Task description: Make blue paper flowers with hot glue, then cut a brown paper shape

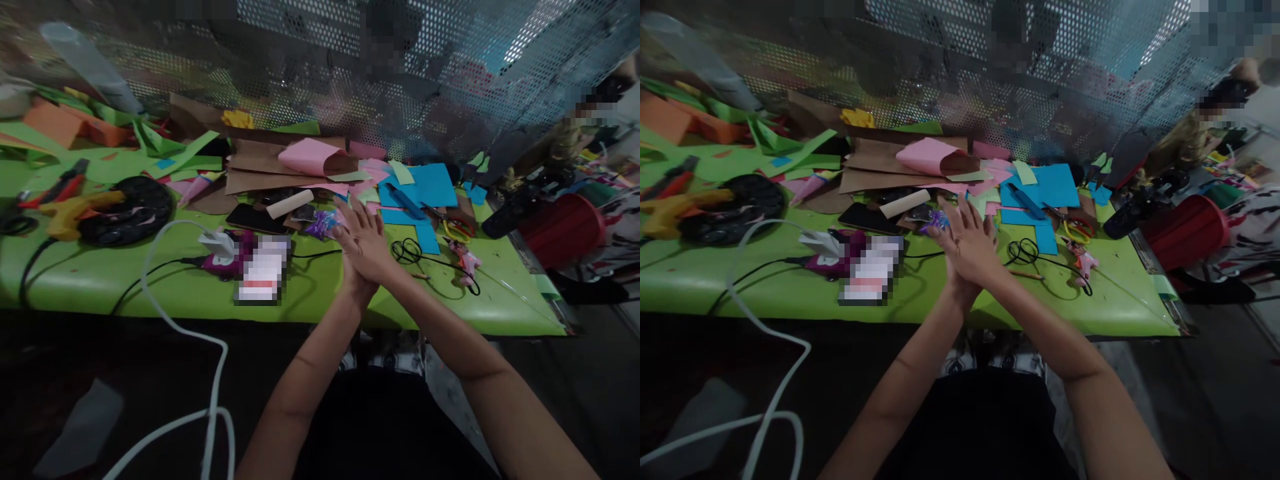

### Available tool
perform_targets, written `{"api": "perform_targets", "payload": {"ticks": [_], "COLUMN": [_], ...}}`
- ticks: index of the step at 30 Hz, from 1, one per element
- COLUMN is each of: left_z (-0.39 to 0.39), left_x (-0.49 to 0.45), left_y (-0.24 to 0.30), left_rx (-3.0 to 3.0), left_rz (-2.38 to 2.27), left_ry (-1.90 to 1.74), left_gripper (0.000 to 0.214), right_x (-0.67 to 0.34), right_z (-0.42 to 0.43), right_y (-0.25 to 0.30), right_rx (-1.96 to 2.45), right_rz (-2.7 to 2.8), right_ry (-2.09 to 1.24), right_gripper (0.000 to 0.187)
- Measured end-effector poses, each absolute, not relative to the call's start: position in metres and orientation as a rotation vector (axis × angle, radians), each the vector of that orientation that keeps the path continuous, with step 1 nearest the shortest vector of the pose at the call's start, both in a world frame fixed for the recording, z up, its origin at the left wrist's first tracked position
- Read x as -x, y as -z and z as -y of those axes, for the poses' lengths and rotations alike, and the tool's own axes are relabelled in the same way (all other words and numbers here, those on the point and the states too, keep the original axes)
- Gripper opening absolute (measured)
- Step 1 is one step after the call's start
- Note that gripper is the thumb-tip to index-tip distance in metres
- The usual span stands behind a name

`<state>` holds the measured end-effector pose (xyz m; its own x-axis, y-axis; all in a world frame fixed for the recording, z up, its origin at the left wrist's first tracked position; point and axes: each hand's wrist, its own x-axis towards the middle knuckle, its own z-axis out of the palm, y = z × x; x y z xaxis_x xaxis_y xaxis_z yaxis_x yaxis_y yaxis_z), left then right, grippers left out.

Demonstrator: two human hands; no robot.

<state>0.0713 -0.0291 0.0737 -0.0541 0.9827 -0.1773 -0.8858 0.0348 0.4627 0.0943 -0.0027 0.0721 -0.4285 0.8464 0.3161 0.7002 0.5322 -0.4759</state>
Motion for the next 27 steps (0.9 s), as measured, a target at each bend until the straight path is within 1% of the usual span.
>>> {"api": "perform_targets", "payload": {"ticks": [4, 6, 10, 12, 17, 21, 24, 25, 27], "left_z": [0.035, 0.035, 0.029, 0.026, 0.024, 0.023, 0.014, 0.009, -0.005], "left_x": [-0.072, -0.071, -0.062, -0.057, -0.056, -0.064, -0.061, -0.057, -0.045], "left_y": [-0.070, -0.067, -0.063, -0.064, -0.071, -0.075, -0.067, -0.063, -0.054], "left_rx": [-0.146, -0.121, -0.164, -0.178, -0.185, -0.211, -0.382, -0.484, -0.751], "left_rz": [-0.311, -0.276, -0.311, -0.353, -0.372, -0.380, -0.473, -0.552, -0.834], "left_ry": [-1.489, -1.459, -1.497, -1.500, -1.471, -1.420, -1.443, -1.463, -1.476], "left_gripper": [0.061, 0.063, 0.066, 0.068, 0.067, 0.066, 0.065, 0.063, 0.049], "right_x": [-0.102, -0.109, -0.128, -0.139, -0.154, -0.152, -0.156, -0.160, -0.172], "right_z": [-0.031, -0.042, -0.037, -0.028, -0.013, -0.010, -0.014, -0.017, -0.028], "right_y": [-0.085, -0.093, -0.103, -0.102, -0.084, -0.078, -0.083, -0.085, -0.089], "right_rx": [1.280, 1.256, 1.107, 1.009, 0.912, 0.921, 0.880, 0.870, 0.869], "right_rz": [2.076, 2.028, 2.046, 2.095, 2.186, 2.069, 1.887, 1.809, 1.661], "right_ry": [-0.271, -0.263, -0.281, -0.347, -0.479, -0.598, -0.755, -0.809, -0.887], "right_gripper": [0.068, 0.067, 0.057, 0.050, 0.021, 0.008, 0.001, 0.003, 0.008]}}
